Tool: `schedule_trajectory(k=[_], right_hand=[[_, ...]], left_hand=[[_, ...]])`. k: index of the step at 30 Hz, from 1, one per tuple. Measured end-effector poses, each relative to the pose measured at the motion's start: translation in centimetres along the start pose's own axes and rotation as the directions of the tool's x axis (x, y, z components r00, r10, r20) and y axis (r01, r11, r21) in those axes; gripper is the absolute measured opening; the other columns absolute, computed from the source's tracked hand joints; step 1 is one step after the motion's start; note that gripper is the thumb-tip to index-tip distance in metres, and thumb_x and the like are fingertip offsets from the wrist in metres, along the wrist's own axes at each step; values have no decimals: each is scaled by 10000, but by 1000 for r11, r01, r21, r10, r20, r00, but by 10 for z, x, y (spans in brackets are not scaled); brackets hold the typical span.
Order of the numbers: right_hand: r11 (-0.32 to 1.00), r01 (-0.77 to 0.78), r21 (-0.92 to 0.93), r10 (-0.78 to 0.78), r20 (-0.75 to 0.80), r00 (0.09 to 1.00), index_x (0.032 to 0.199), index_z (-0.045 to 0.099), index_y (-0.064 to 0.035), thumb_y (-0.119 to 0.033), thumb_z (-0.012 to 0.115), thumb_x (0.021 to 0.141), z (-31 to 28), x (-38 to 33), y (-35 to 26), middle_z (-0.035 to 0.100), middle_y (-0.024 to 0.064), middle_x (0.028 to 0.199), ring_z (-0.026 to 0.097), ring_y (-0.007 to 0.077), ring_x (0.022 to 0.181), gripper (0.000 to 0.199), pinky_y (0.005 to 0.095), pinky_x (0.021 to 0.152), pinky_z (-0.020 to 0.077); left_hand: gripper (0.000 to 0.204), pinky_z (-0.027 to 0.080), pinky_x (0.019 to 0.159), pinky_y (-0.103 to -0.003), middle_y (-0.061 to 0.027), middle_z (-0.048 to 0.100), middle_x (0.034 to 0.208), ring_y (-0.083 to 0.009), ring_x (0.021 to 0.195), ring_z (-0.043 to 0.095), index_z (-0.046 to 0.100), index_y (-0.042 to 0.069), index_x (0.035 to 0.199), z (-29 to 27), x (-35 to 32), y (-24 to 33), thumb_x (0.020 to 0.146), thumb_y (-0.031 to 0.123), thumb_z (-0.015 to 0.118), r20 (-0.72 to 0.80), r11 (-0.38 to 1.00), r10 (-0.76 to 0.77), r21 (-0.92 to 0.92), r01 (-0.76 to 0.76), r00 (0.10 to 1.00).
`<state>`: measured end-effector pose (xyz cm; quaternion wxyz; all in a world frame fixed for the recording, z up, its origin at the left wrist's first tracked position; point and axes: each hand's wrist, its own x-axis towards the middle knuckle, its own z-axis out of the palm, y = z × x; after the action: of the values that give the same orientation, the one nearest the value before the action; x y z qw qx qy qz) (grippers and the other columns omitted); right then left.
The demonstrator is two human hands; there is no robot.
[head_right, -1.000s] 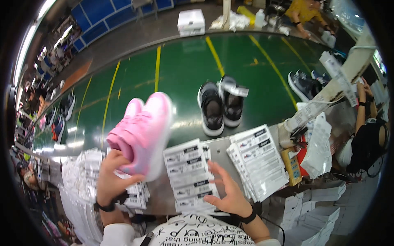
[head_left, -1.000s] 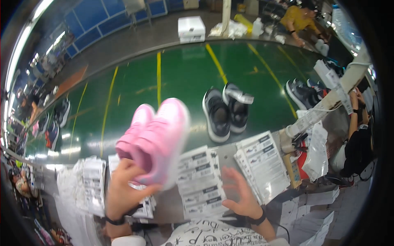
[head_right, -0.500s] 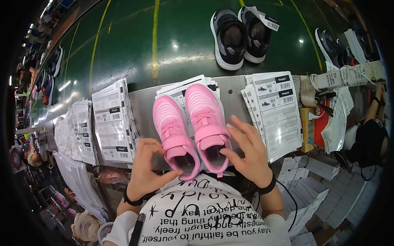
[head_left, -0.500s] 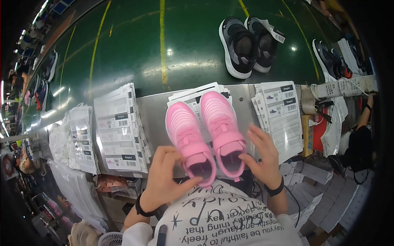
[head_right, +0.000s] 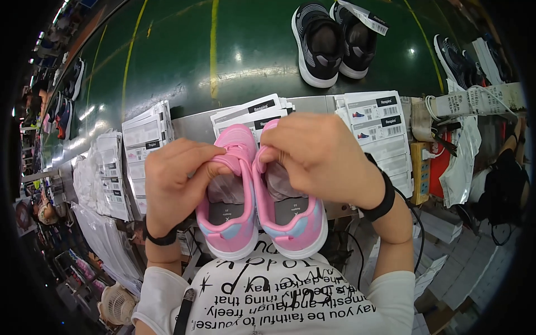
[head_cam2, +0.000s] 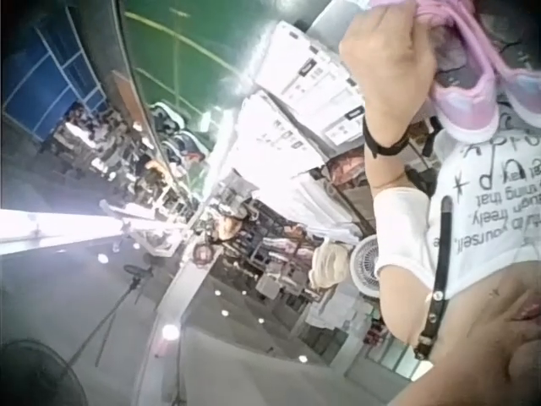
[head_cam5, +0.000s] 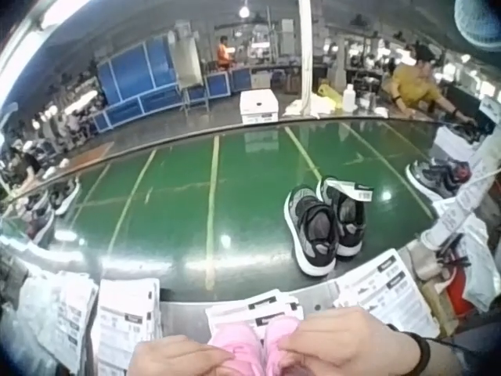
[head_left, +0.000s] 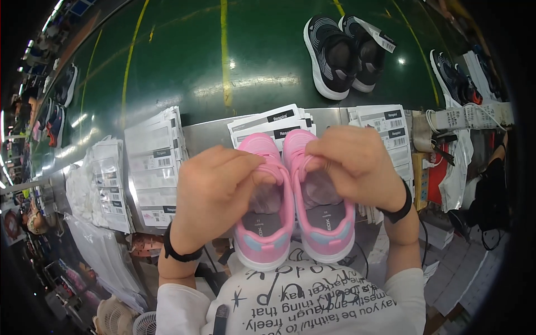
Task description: Check shoe quality and match with corresponding labels.
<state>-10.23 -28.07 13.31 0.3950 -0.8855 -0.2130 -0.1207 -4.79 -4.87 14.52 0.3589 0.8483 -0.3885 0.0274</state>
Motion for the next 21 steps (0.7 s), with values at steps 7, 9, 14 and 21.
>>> schedule_trajectory(k=[7,9,14,21], right_hand=[[777,-476,412,406,252,879,806,691,43,-50,668,812,-3,20,22,650,69,673,569,109,600,95,256,557,443],[601,-656,457,517,403,755,837,685,68,-69,691,851,-6,24,24,676,48,758,578,77,711,137,231,640,468],[603,-645,470,481,431,763,839,695,52,-79,699,851,-2,27,33,689,47,782,589,73,732,132,234,663,477],[999,4,-47,-9,-107,994,811,697,-30,-33,725,680,16,-1,6,638,86,694,620,253,611,134,329,546,495]], left_hand=[[126,401,530,-260,-69,650,645,-105,578,566,739,-10,822,-5,25,-16,767,98,773,259,894,-227,-328,307,939],[116,397,502,-255,-73,643,623,-103,543,551,745,4,807,-2,28,-22,773,113,769,267,863,-239,-381,330,934],[125,398,491,-231,-62,651,622,-75,545,544,752,7,813,-1,29,-29,782,128,772,347,695,-354,-524,492,869],[156,531,607,-321,-122,707,776,-271,683,679,716,-4,866,12,-4,-22,738,67,769,-57,988,145,-37,-147,988]])
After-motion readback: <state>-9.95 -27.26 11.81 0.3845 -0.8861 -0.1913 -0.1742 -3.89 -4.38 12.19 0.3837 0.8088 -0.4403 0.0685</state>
